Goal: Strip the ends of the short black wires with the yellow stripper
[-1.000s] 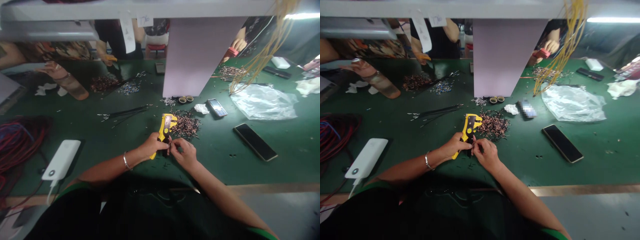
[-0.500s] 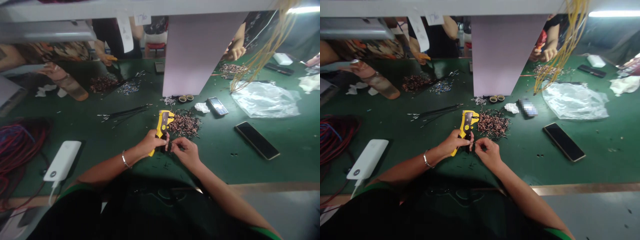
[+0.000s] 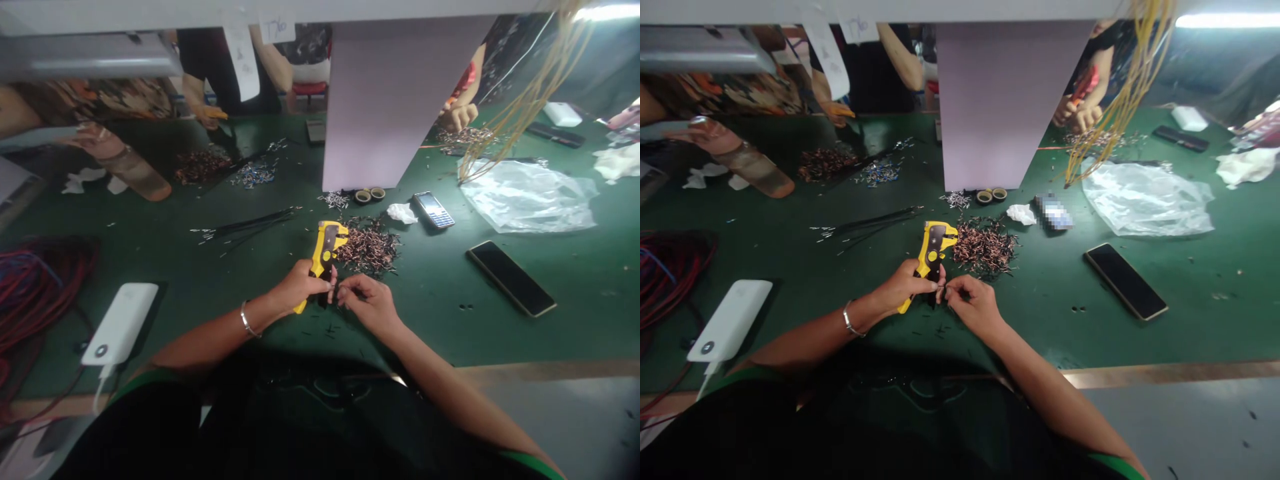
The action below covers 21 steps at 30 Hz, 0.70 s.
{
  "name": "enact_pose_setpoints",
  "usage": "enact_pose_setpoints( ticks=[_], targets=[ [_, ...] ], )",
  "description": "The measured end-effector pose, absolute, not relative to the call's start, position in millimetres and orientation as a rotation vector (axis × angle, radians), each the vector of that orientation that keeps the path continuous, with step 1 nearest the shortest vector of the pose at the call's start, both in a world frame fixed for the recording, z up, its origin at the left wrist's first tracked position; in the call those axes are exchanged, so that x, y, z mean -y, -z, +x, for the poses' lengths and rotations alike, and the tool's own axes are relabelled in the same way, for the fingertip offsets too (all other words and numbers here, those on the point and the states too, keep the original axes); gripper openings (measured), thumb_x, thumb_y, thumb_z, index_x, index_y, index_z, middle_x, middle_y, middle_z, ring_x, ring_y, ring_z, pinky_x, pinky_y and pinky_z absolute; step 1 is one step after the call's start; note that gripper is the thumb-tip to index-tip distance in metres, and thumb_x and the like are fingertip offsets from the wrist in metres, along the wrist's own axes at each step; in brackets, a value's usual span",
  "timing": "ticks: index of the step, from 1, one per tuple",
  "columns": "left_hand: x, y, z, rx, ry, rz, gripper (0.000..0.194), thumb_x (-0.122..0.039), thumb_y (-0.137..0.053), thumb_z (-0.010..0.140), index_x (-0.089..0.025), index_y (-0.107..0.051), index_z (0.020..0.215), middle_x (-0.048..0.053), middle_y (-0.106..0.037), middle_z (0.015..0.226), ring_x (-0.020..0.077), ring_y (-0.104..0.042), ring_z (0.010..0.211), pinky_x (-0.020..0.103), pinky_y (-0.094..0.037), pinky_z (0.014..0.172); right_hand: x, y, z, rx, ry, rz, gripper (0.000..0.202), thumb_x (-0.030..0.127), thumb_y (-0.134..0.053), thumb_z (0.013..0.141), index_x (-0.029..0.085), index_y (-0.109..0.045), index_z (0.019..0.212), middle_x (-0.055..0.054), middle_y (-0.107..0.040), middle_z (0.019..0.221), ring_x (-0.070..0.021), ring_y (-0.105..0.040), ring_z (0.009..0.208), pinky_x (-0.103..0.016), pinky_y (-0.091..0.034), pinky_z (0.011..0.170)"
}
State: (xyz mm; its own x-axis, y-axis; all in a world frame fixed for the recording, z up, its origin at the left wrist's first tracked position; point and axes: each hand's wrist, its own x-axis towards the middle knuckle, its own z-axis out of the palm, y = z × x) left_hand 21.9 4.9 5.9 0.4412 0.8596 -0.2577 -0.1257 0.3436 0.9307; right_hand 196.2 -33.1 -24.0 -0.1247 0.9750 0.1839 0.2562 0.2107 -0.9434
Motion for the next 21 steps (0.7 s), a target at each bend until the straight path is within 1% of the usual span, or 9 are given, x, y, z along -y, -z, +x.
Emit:
enact_pose_setpoints(
  ticks=[4, 8, 12, 17, 21],
  targets=[
    [-6.5, -6.1, 21.3, -0.883, -0.744, 1.008, 0.023, -0.015, -0.067, 0.058, -0.013, -0.061, 0.08, 0.0, -0.061, 0.069, 0.0134, -0.059, 0.055, 0.031, -0.05, 0.058, 31.9, 23.3, 193.9, 1.351, -1.287, -1.128, 0.011, 0.026, -0.063, 0.081, 0.019, -0.062, 0.073, 0.001, -0.068, 0.058, -0.0118, -0.062, 0.045, -0.024, -0.049, 0.045],
    [-7.5, -6.6, 20.1, -0.847, -0.743, 0.994, 0.024, -0.013, -0.067, 0.058, -0.012, -0.063, 0.081, 0.001, -0.064, 0.07, 0.0146, -0.061, 0.058, 0.03, -0.051, 0.06, 27.8, 19.5, 194.9, 1.248, -1.319, -1.111, 0.011, 0.027, -0.066, 0.079, 0.019, -0.062, 0.073, 0.001, -0.068, 0.057, -0.0114, -0.061, 0.044, -0.024, -0.048, 0.043],
    [-7.7, -5.4, 18.9, -0.716, -0.701, 0.89, 0.029, -0.012, -0.069, 0.058, -0.011, -0.064, 0.086, 0.003, -0.066, 0.072, 0.0189, -0.065, 0.064, 0.035, -0.055, 0.065, 22.5, 18.2, 198.8, 1.105, -1.181, -1.176, 0.012, 0.029, -0.069, 0.076, 0.019, -0.062, 0.075, 0.002, -0.066, 0.058, -0.0117, -0.062, 0.045, -0.024, -0.049, 0.045],
    [-8.0, 3.6, 18.9, -0.641, -0.665, 0.819, 0.037, -0.01, -0.07, 0.057, -0.01, -0.065, 0.093, 0.005, -0.067, 0.075, 0.0215, -0.067, 0.067, 0.04, -0.058, 0.067, 17.8, 23.4, 204.7, 1.088, -0.947, -1.244, 0.008, 0.027, -0.067, 0.079, 0.02, -0.063, 0.078, 0.002, -0.066, 0.06, -0.0121, -0.061, 0.047, -0.026, -0.05, 0.047],
    [-7.0, 8.1, 19.8, -0.622, -0.633, 0.879, 0.036, -0.011, -0.073, 0.057, -0.01, -0.066, 0.092, 0.004, -0.067, 0.075, 0.021, -0.067, 0.068, 0.039, -0.057, 0.07, 16.3, 22.5, 209.6, 1.258, -0.585, -1.296, 0.005, 0.025, -0.064, 0.084, 0.022, -0.066, 0.08, 0.002, -0.068, 0.064, -0.0138, -0.063, 0.053, -0.029, -0.053, 0.056]
  ],
)
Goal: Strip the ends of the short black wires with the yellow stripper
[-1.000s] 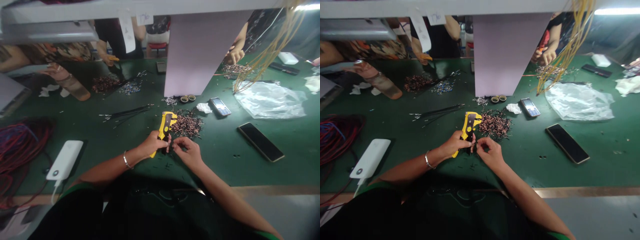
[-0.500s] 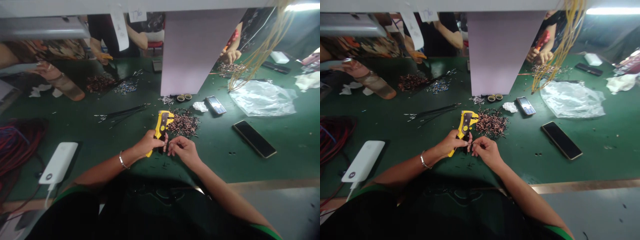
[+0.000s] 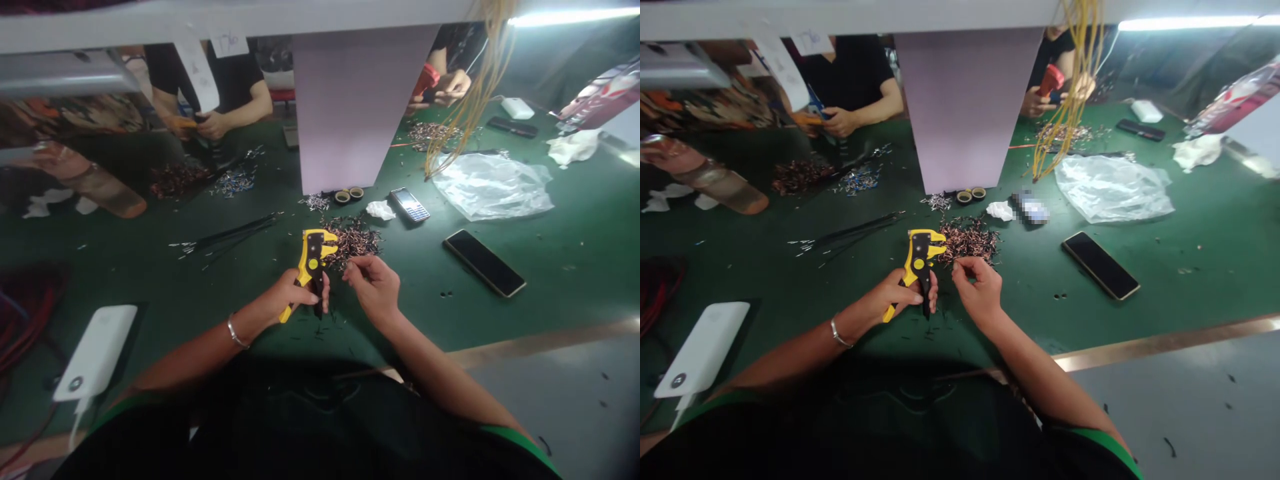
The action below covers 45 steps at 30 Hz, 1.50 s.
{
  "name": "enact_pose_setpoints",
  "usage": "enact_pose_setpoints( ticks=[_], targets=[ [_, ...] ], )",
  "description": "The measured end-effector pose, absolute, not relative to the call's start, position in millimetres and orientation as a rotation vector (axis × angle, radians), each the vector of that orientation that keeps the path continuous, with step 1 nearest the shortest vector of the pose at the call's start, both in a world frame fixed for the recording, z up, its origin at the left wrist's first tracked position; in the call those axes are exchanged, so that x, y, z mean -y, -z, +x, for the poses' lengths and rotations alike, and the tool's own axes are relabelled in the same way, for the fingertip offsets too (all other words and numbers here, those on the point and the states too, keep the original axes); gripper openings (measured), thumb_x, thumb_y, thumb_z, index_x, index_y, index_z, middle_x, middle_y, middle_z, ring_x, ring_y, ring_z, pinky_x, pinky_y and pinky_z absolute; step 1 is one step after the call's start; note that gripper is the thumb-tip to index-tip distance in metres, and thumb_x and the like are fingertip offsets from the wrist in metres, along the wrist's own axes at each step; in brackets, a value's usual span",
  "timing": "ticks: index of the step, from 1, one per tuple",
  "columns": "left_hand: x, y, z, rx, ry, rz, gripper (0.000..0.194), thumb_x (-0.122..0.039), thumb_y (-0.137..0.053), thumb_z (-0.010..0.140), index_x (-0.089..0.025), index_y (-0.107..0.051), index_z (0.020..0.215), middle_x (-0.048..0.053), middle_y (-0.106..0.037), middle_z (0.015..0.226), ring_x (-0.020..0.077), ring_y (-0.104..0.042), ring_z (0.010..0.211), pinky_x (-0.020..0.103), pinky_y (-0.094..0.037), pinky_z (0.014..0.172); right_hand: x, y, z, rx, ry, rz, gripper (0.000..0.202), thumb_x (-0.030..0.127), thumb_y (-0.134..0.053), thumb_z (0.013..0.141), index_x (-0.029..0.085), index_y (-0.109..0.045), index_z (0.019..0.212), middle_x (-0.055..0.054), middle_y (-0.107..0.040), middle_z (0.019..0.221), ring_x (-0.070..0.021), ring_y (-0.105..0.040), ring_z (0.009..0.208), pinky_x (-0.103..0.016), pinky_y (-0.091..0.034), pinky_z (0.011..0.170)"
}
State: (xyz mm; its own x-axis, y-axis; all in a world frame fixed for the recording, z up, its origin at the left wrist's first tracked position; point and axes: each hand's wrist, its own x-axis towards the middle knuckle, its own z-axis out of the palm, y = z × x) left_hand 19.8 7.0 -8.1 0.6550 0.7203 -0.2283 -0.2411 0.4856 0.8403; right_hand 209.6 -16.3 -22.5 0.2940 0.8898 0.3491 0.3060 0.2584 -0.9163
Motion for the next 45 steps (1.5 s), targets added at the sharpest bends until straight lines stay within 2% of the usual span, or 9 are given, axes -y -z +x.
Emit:
enact_pose_setpoints(
  ticks=[5, 10, 27, 35, 40, 45],
  targets=[
    [-3.0, 4.6, 21.4, -0.648, -0.562, 0.961, 0.036, -0.012, -0.074, 0.057, -0.01, -0.066, 0.092, 0.004, -0.067, 0.076, 0.0196, -0.067, 0.069, 0.036, -0.054, 0.071, 16.1, 13.2, 211.1, 1.45, -0.065, -1.28, 0.01, 0.019, -0.061, 0.087, 0.023, -0.066, 0.08, 0.001, -0.069, 0.067, -0.014, -0.064, 0.057, -0.028, -0.053, 0.06],
    [1.0, -2.9, 22.8, -0.678, -0.524, 1.026, 0.033, -0.014, -0.075, 0.058, -0.011, -0.065, 0.09, 0.003, -0.067, 0.076, 0.0171, -0.065, 0.069, 0.032, -0.051, 0.07, 15.9, 11.3, 209.8, 1.537, 0.129, -1.195, 0.012, 0.013, -0.058, 0.088, 0.023, -0.065, 0.085, 0.001, -0.068, 0.064, -0.0135, -0.062, 0.054, -0.026, -0.052, 0.058],
    [-1.1, 3.0, 19.5, -0.622, -0.566, 0.945, 0.037, -0.012, -0.074, 0.057, -0.012, -0.067, 0.093, 0.004, -0.069, 0.078, 0.0195, -0.067, 0.07, 0.036, -0.053, 0.074, 28.5, 11.3, 201.6, 1.637, -0.01, -1.135, 0.016, 0.008, -0.058, 0.086, 0.022, -0.062, 0.081, 0.002, -0.067, 0.064, -0.0127, -0.062, 0.054, -0.025, -0.052, 0.057],
    [-0.6, 0.0, 20.9, -0.703, -0.584, 1.101, 0.024, -0.012, -0.072, 0.059, -0.012, -0.068, 0.082, 0.002, -0.068, 0.071, 0.015, -0.062, 0.067, 0.027, -0.048, 0.067, 29.0, 17.3, 199.2, 1.666, -0.083, -1.137, 0.015, 0.011, -0.057, 0.086, 0.021, -0.062, 0.076, 0.002, -0.066, 0.062, -0.0122, -0.06, 0.052, -0.025, -0.05, 0.056],
    [-0.9, 0.8, 19.9, -0.682, -0.58, 1.119, 0.026, -0.012, -0.073, 0.059, -0.012, -0.068, 0.085, 0.002, -0.068, 0.074, 0.0156, -0.062, 0.068, 0.028, -0.047, 0.067, 30.9, 12.8, 199.7, 1.652, -0.07, -1.18, 0.015, 0.012, -0.057, 0.085, 0.023, -0.063, 0.076, 0.002, -0.067, 0.062, -0.013, -0.062, 0.053, -0.026, -0.052, 0.056],
    [-1.4, 0.3, 19.5, -0.644, -0.562, 1.035, 0.033, -0.015, -0.074, 0.061, -0.012, -0.067, 0.092, 0.004, -0.067, 0.079, 0.0177, -0.063, 0.071, 0.033, -0.051, 0.073, 31.5, 4.0, 205.9, 1.53, -0.064, -1.251, 0.014, 0.015, -0.058, 0.085, 0.024, -0.063, 0.076, 0.002, -0.068, 0.063, -0.0131, -0.062, 0.053, -0.027, -0.053, 0.057]
  ],
)
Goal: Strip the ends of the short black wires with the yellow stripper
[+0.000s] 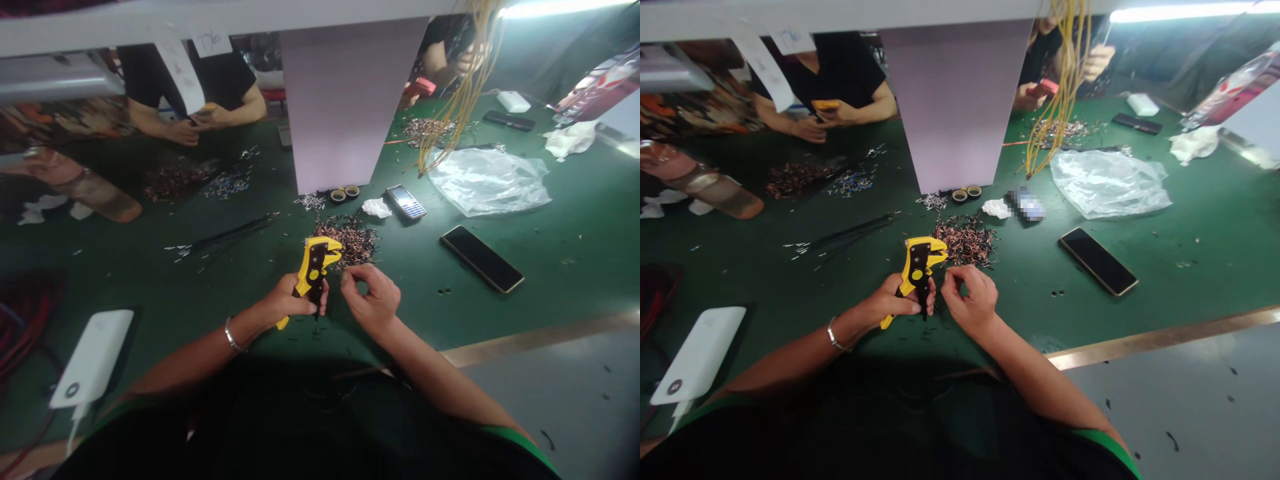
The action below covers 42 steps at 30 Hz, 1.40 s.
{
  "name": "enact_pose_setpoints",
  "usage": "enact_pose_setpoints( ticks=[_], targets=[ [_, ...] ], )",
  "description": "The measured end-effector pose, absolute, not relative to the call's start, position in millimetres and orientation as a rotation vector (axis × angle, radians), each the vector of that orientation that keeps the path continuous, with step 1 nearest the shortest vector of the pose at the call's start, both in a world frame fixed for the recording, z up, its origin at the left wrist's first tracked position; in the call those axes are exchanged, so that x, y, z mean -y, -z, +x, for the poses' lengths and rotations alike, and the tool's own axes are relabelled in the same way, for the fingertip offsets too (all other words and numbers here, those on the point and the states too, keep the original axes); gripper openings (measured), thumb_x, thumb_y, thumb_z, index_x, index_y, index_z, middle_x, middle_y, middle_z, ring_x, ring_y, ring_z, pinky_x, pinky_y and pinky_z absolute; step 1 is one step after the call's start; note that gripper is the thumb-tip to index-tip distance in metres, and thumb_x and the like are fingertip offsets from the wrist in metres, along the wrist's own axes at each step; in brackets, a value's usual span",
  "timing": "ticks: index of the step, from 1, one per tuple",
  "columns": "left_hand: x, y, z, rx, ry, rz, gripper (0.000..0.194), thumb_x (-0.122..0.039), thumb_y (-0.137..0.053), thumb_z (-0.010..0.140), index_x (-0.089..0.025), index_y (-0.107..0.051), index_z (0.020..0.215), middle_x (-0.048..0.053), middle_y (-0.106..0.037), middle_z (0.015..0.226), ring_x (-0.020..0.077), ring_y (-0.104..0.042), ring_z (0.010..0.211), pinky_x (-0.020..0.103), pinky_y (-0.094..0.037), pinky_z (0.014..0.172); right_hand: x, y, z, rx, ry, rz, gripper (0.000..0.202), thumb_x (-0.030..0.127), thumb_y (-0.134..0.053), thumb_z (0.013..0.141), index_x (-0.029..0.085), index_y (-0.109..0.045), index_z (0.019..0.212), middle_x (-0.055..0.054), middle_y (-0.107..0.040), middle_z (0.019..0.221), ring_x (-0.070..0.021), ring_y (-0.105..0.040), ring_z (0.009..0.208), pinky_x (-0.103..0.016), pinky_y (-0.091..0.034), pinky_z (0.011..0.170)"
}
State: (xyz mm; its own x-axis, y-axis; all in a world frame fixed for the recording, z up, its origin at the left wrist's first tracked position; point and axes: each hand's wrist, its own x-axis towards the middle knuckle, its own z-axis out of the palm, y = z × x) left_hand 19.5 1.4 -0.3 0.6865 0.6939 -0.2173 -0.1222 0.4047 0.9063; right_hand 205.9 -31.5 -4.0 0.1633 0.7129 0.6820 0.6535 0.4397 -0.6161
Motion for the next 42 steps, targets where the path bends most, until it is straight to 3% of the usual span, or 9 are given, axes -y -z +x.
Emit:
enact_pose_setpoints(
  ticks=[10, 30, 42],
  targets=[
    [-5.2, 7.6, 14.4, -0.458, -0.445, 0.939, 0.036, -0.014, -0.074, 0.063, -0.01, -0.067, 0.098, 0.007, -0.067, 0.081, 0.0206, -0.065, 0.075, 0.038, -0.054, 0.075, 23.6, 11.8, 218.3, 1.247, -0.592, -1.249, 0.007, 0.024, -0.061, 0.086, 0.021, -0.065, 0.081, 0.002, -0.067, 0.062, -0.0129, -0.063, 0.053, -0.028, -0.054, 0.056],
    [-6.2, 2.2, 12.1, -0.417, -0.415, 0.869, 0.039, -0.015, -0.074, 0.061, -0.011, -0.067, 0.098, 0.009, -0.069, 0.08, 0.0225, -0.065, 0.071, 0.04, -0.056, 0.07, 19.7, -1.2, 222.0, 1.128, -1.004, -1.152, 0.006, 0.025, -0.064, 0.079, 0.02, -0.063, 0.077, 0.002, -0.067, 0.059, -0.012, -0.064, 0.048, -0.026, -0.049, 0.047],
    [-3.8, -4.3, 11.8, -0.452, -0.392, 0.869, 0.032, -0.015, -0.072, 0.061, -0.011, -0.067, 0.092, 0.007, -0.066, 0.074, 0.0203, -0.063, 0.067, 0.037, -0.055, 0.067, 18.8, -2.7, 222.7, 1.129, -1.076, -1.126, 0.007, 0.026, -0.064, 0.078, 0.02, -0.062, 0.077, 0.002, -0.069, 0.058, -0.0114, -0.062, 0.046, -0.026, -0.049, 0.046]
  ],
)
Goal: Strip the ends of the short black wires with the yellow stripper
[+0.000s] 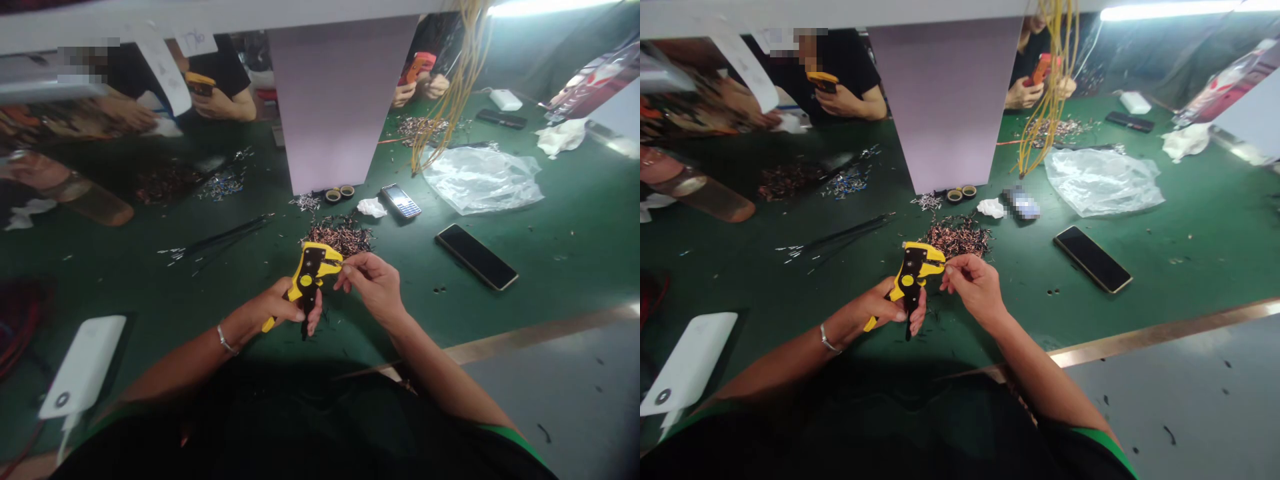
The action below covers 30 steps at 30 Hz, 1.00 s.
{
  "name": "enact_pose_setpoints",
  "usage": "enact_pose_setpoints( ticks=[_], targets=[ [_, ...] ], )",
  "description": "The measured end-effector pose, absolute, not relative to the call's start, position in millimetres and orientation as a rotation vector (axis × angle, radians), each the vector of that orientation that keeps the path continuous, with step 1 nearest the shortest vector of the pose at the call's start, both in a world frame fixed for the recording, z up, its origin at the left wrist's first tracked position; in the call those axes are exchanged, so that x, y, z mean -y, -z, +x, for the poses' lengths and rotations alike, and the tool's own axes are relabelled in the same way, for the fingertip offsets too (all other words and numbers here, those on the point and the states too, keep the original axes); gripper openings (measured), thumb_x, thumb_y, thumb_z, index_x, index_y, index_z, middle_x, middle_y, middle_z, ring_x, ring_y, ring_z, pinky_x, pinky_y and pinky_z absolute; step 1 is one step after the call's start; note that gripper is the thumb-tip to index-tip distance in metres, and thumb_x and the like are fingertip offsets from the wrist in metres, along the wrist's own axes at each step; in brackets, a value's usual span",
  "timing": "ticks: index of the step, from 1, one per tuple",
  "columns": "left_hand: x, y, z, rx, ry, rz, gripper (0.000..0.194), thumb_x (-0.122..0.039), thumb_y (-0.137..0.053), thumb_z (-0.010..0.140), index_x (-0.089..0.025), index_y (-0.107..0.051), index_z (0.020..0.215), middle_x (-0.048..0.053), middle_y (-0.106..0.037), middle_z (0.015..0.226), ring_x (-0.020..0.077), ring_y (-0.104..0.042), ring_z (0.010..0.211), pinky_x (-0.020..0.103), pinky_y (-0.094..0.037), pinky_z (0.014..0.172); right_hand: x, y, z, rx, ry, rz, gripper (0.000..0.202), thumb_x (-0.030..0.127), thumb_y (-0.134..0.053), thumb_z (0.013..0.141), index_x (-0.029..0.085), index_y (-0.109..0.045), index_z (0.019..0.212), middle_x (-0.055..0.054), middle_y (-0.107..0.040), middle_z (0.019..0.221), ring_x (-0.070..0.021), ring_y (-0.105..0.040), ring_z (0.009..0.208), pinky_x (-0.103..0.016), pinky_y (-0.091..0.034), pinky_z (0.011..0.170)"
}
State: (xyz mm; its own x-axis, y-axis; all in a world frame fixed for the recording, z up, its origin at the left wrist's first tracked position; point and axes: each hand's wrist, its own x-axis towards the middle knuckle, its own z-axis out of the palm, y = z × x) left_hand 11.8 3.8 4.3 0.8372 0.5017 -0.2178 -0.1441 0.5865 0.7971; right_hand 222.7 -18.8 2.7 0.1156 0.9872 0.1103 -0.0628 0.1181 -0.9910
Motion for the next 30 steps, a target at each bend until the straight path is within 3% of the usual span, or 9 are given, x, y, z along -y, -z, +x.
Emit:
enact_pose_setpoints(
  ticks=[30],
  targets=[
    [2.4, -7.6, 17.4, -0.589, -0.439, 0.855, 0.023, -0.016, -0.078, 0.063, -0.01, -0.063, 0.079, 0.001, -0.063, 0.059, 0.0148, -0.061, 0.047, 0.029, -0.055, 0.045, 19.3, -3.5, 228.7, 1.298, -0.991, -1.207, 0.006, 0.026, -0.061, 0.081, 0.021, -0.061, 0.076, 0.0, -0.069, 0.06, -0.0113, -0.058, 0.048, -0.026, -0.047, 0.051]
  ],
)
